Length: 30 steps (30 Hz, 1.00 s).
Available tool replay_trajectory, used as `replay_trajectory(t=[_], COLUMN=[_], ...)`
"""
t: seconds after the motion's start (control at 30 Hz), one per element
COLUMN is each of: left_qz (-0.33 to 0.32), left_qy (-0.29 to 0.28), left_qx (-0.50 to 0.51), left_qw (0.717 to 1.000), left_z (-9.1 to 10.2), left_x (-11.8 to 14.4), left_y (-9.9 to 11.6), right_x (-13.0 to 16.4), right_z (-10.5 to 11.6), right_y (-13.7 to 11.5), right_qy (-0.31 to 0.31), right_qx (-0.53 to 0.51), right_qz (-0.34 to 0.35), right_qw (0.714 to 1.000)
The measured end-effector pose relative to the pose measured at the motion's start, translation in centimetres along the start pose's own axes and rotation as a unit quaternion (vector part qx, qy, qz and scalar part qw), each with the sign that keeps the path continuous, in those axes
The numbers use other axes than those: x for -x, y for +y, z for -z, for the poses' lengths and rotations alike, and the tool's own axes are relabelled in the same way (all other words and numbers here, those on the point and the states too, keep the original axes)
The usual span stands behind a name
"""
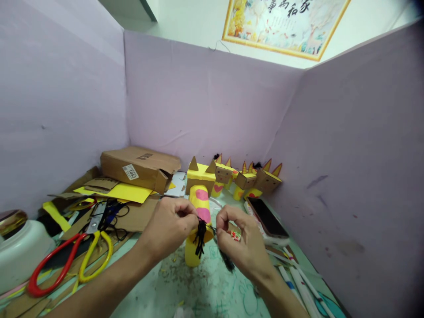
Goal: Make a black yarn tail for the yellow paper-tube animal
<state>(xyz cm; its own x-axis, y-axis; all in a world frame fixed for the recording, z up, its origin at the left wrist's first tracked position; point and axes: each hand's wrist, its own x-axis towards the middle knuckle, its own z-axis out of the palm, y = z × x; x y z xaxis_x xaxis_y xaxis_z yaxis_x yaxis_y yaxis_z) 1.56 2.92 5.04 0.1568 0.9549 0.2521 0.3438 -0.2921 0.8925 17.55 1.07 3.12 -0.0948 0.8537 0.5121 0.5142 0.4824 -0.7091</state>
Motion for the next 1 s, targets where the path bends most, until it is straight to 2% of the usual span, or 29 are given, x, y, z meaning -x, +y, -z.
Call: replay_trajectory(t=[0.1, 0.17, 0.23, 0.33, 0.43, 0.5, 0.57, 0.77, 0.9, 1.0], left_qz=[-0.005, -0.010, -0.020, -0.037, -0.023, -0.025, -0.044, -0.062, -0.076, -0.048], left_qy=[-0.001, 0.009, 0.024, -0.008, -0.078, -0.089, -0.074, -0.058, -0.058, -0.047], left_qx=[0.038, 0.058, 0.043, -0.057, -0.190, -0.252, -0.278, -0.228, -0.223, -0.175], left_qw=[0.999, 0.998, 0.999, 0.998, 0.978, 0.963, 0.957, 0.970, 0.970, 0.982], left_z=[0.4, 0.9, 1.7, 2.5, 2.3, 1.5, 0.8, 0.1, -0.1, -0.2], left_x=[-0.1, -0.2, 0.0, 0.8, 1.7, 2.2, 2.4, 2.0, 1.7, 1.6], left_y=[0.4, 0.7, 1.1, 1.6, 1.9, 2.0, 2.0, 1.4, 1.1, 1.1], right_x=[-0.1, -0.2, -0.3, -0.3, -0.3, -0.3, -0.3, 0.0, 0.0, -0.1], right_z=[0.7, 1.3, 2.1, 3.1, 3.5, 3.3, 2.9, 0.9, 0.1, 0.0], right_y=[-0.3, -0.3, -0.2, -0.1, -0.3, -0.5, -0.7, 0.0, 0.5, 0.5], right_qy=[-0.036, -0.014, 0.034, 0.077, 0.068, 0.055, 0.029, -0.067, -0.070, -0.063], right_qx=[-0.016, -0.041, -0.068, -0.073, -0.035, -0.012, 0.003, 0.019, 0.012, 0.008], right_qz=[0.001, -0.009, -0.022, -0.031, -0.019, -0.005, 0.008, 0.053, 0.070, 0.058], right_qw=[0.999, 0.999, 0.997, 0.994, 0.997, 0.998, 1.000, 0.996, 0.995, 0.996])
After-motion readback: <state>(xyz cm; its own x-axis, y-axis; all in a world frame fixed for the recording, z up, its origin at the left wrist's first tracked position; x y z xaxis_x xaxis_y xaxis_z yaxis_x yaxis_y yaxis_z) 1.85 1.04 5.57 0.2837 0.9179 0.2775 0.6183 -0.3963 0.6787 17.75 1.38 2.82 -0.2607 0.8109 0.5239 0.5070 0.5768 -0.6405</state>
